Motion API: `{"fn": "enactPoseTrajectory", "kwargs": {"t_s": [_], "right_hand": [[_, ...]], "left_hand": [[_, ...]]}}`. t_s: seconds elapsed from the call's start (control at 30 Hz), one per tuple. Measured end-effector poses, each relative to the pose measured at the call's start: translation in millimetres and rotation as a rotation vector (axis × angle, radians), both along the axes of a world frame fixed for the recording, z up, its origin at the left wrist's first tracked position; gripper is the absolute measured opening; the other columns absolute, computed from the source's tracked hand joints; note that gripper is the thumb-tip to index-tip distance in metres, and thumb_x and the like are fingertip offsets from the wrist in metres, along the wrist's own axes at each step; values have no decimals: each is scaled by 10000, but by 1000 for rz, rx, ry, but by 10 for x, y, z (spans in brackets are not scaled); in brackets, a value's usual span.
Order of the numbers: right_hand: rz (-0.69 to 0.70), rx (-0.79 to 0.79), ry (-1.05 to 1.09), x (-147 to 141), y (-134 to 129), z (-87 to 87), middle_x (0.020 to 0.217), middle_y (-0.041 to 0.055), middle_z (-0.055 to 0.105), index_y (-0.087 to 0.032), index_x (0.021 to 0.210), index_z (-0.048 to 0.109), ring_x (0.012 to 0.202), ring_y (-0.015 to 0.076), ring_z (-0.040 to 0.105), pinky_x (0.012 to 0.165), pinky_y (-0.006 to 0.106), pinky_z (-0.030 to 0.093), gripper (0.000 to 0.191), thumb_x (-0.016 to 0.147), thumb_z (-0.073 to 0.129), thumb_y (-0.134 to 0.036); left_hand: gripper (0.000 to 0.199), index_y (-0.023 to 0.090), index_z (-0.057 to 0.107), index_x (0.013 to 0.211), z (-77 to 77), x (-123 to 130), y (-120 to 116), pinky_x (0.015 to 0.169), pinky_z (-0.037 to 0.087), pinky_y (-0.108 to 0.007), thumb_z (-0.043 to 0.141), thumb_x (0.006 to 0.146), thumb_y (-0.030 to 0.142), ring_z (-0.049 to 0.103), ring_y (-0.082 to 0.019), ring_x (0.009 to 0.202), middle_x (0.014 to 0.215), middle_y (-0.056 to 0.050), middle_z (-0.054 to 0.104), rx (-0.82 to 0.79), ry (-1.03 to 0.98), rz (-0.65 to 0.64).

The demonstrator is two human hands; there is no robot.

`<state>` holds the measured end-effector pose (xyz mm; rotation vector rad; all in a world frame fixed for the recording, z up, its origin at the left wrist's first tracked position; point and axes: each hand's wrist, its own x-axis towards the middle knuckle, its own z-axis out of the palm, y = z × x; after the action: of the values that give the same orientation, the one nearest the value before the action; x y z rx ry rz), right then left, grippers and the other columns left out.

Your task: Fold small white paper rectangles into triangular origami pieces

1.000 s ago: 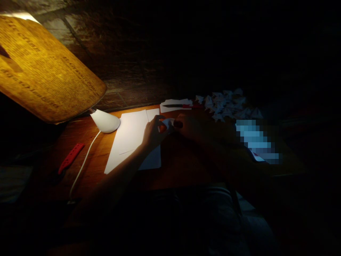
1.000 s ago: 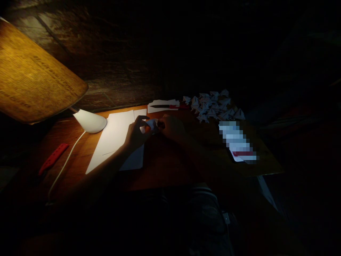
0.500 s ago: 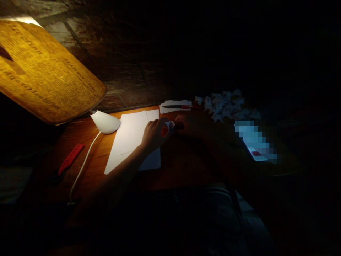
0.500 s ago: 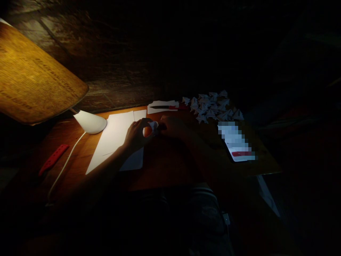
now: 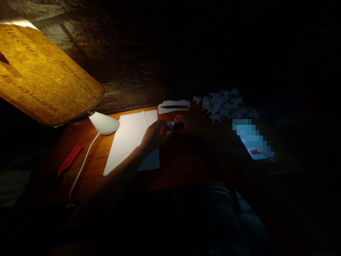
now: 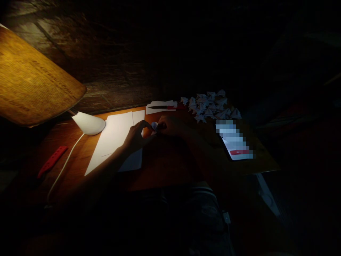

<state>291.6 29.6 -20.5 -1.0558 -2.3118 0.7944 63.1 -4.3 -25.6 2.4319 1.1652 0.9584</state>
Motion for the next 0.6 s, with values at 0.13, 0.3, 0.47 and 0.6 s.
{"fn": "enactPoseTrajectory", "kwargs": {"t_s": [0.13,0.3,0.47,0.6], "right_hand": [[-4,6,10,3,6,-19,1048,79,723,-145,898,774,881,175,667,773,281,478,98,804,752,-156],[-19,-16,51,3,12,-26,992,50,726,-171,883,796,811,154,647,725,270,471,121,794,729,-121],[34,-23,81,7,25,-30,994,58,721,-164,868,798,819,159,650,725,279,477,132,788,715,-99],[39,-1,69,26,31,-12,1023,63,738,-174,872,804,847,166,660,744,291,479,163,804,682,-91]], "left_hand": [[117,218,716,915,12,-44,40,818,556,-357,760,851,307,695,-225,870,932,-54,745,-14,31,-45],[93,225,774,895,-10,-76,107,818,556,-356,695,851,246,694,-222,867,917,-56,754,-55,13,-74],[97,235,798,903,-20,-93,125,825,557,-358,727,845,266,697,-224,890,942,-59,765,-68,1,-76],[104,251,806,929,-16,-109,131,843,550,-375,740,852,273,695,-238,921,973,-60,774,-68,33,-82]]}}
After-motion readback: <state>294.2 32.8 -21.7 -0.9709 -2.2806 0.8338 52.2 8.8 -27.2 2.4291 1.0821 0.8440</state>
